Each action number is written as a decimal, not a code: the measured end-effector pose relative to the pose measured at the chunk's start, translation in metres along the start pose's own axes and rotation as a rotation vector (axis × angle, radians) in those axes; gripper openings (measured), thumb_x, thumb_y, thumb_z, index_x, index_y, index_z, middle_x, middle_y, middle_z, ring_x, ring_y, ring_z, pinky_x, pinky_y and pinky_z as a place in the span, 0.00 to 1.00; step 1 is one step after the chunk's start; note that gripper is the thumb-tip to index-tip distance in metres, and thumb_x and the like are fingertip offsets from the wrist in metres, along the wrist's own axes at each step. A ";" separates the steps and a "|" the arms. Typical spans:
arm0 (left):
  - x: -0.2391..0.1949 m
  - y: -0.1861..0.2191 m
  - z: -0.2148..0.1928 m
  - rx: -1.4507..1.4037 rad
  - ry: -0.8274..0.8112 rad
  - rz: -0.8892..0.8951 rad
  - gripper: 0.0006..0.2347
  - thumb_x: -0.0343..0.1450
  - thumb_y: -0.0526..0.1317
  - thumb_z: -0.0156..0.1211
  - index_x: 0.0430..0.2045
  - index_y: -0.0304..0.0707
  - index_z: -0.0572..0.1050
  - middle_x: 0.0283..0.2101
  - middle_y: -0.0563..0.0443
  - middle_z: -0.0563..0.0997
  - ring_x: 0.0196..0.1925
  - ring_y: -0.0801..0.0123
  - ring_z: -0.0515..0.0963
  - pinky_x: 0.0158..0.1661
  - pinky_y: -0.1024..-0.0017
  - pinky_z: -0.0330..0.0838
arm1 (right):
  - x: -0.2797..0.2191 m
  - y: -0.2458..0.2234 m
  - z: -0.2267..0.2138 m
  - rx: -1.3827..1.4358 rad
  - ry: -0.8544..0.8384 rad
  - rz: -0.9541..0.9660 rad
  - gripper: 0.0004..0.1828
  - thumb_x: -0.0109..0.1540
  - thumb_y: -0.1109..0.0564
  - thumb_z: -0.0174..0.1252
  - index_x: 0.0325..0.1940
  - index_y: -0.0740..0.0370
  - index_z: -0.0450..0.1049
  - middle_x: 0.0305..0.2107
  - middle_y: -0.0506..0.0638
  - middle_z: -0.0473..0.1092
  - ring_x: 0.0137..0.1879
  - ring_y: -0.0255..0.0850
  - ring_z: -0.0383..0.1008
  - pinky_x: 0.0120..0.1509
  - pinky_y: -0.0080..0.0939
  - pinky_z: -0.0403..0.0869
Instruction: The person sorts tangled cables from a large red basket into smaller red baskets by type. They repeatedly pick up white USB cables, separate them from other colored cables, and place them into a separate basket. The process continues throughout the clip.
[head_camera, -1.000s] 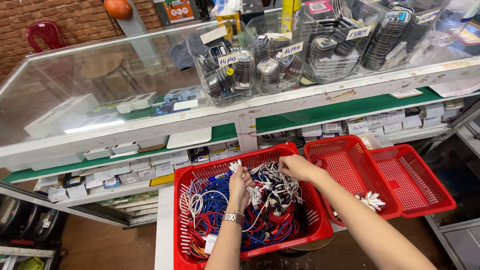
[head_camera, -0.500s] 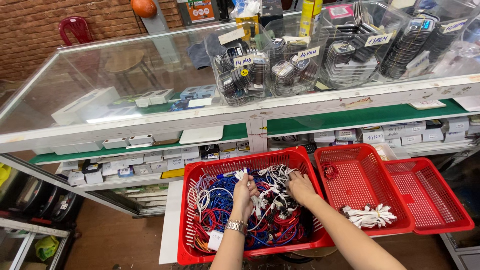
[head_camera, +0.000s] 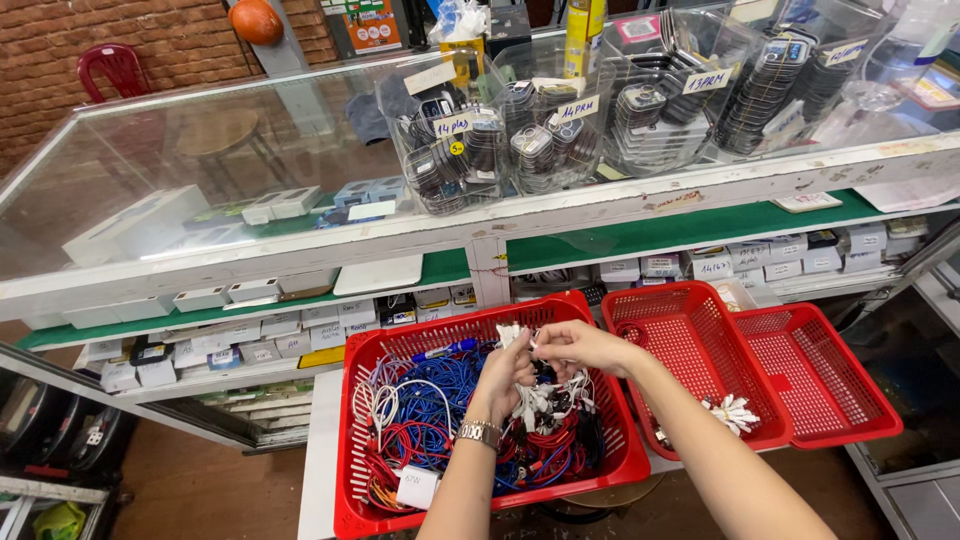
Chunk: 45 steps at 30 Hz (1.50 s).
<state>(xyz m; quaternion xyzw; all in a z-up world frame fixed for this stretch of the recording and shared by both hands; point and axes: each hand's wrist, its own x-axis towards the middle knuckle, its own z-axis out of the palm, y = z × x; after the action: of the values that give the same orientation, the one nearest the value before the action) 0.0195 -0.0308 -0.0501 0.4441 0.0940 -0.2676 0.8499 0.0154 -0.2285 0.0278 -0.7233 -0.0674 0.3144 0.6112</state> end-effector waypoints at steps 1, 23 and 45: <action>0.000 0.001 0.001 -0.002 0.043 0.060 0.13 0.77 0.46 0.63 0.31 0.34 0.71 0.18 0.65 0.57 0.17 0.80 0.53 0.22 0.76 0.51 | 0.000 0.006 0.003 -0.036 0.006 0.010 0.13 0.66 0.48 0.60 0.42 0.61 0.78 0.26 0.48 0.72 0.31 0.32 0.72 0.37 0.35 0.77; -0.077 0.056 0.042 0.002 0.015 -0.156 0.15 0.79 0.40 0.34 0.40 0.28 0.71 0.29 0.44 0.78 0.30 0.63 0.80 0.37 0.65 0.78 | 0.013 -0.022 0.033 -0.419 0.210 -0.320 0.14 0.59 0.51 0.68 0.38 0.65 0.77 0.40 0.49 0.70 0.49 0.41 0.71 0.55 0.46 0.72; -0.007 0.043 -0.008 -0.212 0.118 0.202 0.11 0.78 0.42 0.48 0.29 0.36 0.69 0.22 0.56 0.70 0.23 0.76 0.68 0.26 0.77 0.66 | 0.049 0.015 0.058 0.110 0.033 -0.007 0.34 0.65 0.46 0.60 0.70 0.63 0.61 0.47 0.48 0.73 0.46 0.35 0.68 0.52 0.39 0.67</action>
<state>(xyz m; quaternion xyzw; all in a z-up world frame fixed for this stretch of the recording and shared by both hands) 0.0373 -0.0025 -0.0219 0.3740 0.1264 -0.1427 0.9076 0.0189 -0.1598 -0.0077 -0.6934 -0.0427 0.3035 0.6522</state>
